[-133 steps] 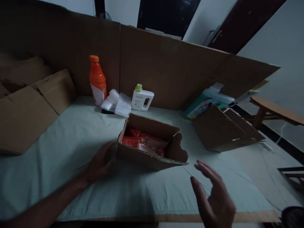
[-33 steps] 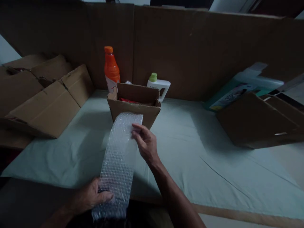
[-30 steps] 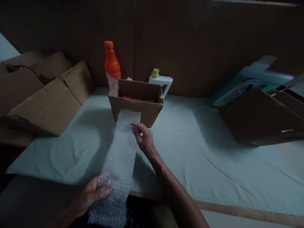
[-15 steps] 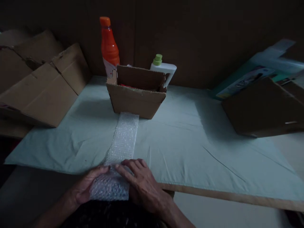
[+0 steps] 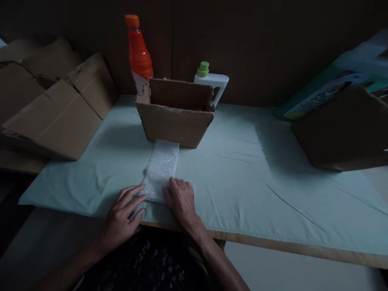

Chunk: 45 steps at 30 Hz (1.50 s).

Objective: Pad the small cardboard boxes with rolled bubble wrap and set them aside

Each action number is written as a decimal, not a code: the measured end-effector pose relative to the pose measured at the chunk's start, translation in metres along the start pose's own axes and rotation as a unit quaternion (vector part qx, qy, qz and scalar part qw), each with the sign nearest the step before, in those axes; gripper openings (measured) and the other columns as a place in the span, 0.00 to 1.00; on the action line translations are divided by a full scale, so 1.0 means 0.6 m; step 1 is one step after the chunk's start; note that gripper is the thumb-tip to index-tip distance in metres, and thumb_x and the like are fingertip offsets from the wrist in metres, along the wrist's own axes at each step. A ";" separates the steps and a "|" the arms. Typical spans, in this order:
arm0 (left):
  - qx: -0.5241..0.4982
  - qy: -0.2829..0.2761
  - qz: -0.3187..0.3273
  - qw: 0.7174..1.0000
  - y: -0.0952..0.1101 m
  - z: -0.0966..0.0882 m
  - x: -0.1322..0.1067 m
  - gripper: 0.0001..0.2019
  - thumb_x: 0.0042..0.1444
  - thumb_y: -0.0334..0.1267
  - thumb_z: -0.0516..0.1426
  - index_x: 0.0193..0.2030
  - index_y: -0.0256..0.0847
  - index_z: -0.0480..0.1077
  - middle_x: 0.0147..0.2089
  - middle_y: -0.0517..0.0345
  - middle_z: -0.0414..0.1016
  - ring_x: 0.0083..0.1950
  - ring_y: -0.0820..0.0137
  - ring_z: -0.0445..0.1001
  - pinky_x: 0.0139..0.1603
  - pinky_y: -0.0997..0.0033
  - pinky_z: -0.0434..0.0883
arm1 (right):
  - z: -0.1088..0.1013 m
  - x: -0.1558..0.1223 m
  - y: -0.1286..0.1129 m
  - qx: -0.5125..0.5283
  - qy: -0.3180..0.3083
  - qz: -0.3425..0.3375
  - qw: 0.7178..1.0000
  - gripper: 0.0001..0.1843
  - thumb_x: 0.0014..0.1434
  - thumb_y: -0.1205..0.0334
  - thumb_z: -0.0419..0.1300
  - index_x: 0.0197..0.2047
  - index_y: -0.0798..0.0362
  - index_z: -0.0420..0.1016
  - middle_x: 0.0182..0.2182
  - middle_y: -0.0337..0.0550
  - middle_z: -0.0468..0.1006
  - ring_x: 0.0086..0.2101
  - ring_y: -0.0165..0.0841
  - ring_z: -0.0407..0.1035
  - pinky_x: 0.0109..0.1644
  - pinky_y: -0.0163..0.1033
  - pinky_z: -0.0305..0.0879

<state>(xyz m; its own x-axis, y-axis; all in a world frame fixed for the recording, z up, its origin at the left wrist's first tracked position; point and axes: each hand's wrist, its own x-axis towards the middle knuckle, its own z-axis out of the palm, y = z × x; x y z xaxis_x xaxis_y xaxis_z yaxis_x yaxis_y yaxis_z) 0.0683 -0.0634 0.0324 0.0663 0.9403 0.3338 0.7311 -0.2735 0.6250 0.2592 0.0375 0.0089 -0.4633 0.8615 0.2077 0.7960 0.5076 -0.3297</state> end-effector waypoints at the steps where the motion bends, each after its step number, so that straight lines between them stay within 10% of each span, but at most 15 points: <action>1: 0.034 -0.020 0.026 0.999 -0.004 0.007 0.010 0.21 0.59 0.25 0.55 0.58 0.43 0.73 0.62 0.50 0.73 0.64 0.58 0.68 0.65 0.54 0.69 | 0.000 -0.001 0.001 -0.005 0.018 -0.006 1.000 0.10 0.64 0.63 0.59 0.47 0.55 0.75 0.32 0.46 0.80 0.34 0.39 0.72 0.39 0.41 0.58; 6: 0.096 -0.055 0.056 0.992 -0.027 0.030 0.041 0.22 0.57 0.22 0.54 0.56 0.38 0.73 0.54 0.47 0.76 0.59 0.57 0.69 0.60 0.52 0.73 | -0.027 -0.023 0.013 0.045 0.125 -0.017 0.991 0.24 0.64 0.61 0.60 0.62 0.56 0.65 0.42 0.50 0.80 0.40 0.41 0.74 0.43 0.44 0.63; 11: 0.027 -0.030 0.064 0.997 -0.026 0.028 0.045 0.18 0.56 0.20 0.53 0.47 0.39 0.77 0.51 0.49 0.78 0.59 0.58 0.70 0.60 0.54 0.72 | -0.063 -0.052 -0.007 0.081 -0.001 -0.129 0.988 0.26 0.59 0.64 0.62 0.61 0.50 0.68 0.55 0.53 0.76 0.50 0.45 0.71 0.49 0.50 0.65; 16: -0.071 -0.088 -0.013 0.993 -0.008 0.006 0.043 0.14 0.60 0.28 0.55 0.47 0.44 0.78 0.39 0.56 0.82 0.44 0.63 0.78 0.49 0.60 0.73 | -0.048 -0.061 -0.014 0.155 -0.019 -0.113 0.981 0.21 0.65 0.72 0.54 0.60 0.51 0.68 0.39 0.45 0.82 0.36 0.37 0.74 0.42 0.43 0.68; 21: -0.061 -0.067 -0.079 0.993 -0.019 0.020 0.056 0.12 0.61 0.32 0.57 0.49 0.43 0.78 0.44 0.52 0.82 0.45 0.62 0.79 0.49 0.62 0.74 | -0.052 -0.068 -0.019 0.094 0.096 -0.069 0.988 0.17 0.67 0.66 0.56 0.59 0.52 0.69 0.46 0.52 0.80 0.43 0.41 0.73 0.43 0.46 0.67; 27: 0.017 0.001 -0.004 1.000 -0.028 0.028 0.056 0.14 0.62 0.32 0.57 0.53 0.41 0.74 0.51 0.47 0.76 0.54 0.59 0.74 0.56 0.57 0.73 | -0.049 -0.065 -0.028 0.060 0.022 -0.127 0.990 0.16 0.65 0.67 0.58 0.56 0.51 0.72 0.53 0.49 0.79 0.52 0.45 0.70 0.54 0.53 0.63; 32: -0.020 -0.066 0.080 0.994 -0.017 -0.007 0.033 0.17 0.61 0.31 0.58 0.56 0.42 0.72 0.52 0.50 0.78 0.56 0.59 0.72 0.60 0.56 0.68 | -0.042 -0.058 -0.018 0.143 0.006 -0.092 0.985 0.15 0.67 0.71 0.54 0.54 0.50 0.74 0.42 0.45 0.83 0.41 0.38 0.75 0.45 0.46 0.66; 45: 0.053 0.005 -0.026 0.998 -0.054 0.034 0.102 0.12 0.61 0.32 0.57 0.51 0.40 0.75 0.47 0.48 0.76 0.50 0.59 0.74 0.54 0.57 0.73 | -0.029 -0.028 -0.010 0.014 0.018 -0.115 0.993 0.19 0.62 0.67 0.62 0.57 0.51 0.73 0.59 0.53 0.75 0.58 0.47 0.66 0.57 0.54 0.62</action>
<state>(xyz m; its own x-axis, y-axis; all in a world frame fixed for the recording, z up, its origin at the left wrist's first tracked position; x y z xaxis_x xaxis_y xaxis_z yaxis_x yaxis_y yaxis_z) 0.0628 0.0073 0.0183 0.0191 0.9506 0.3098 0.8010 -0.2000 0.5643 0.2688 0.0198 0.0236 -0.6176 0.7217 0.3127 0.6588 0.6919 -0.2954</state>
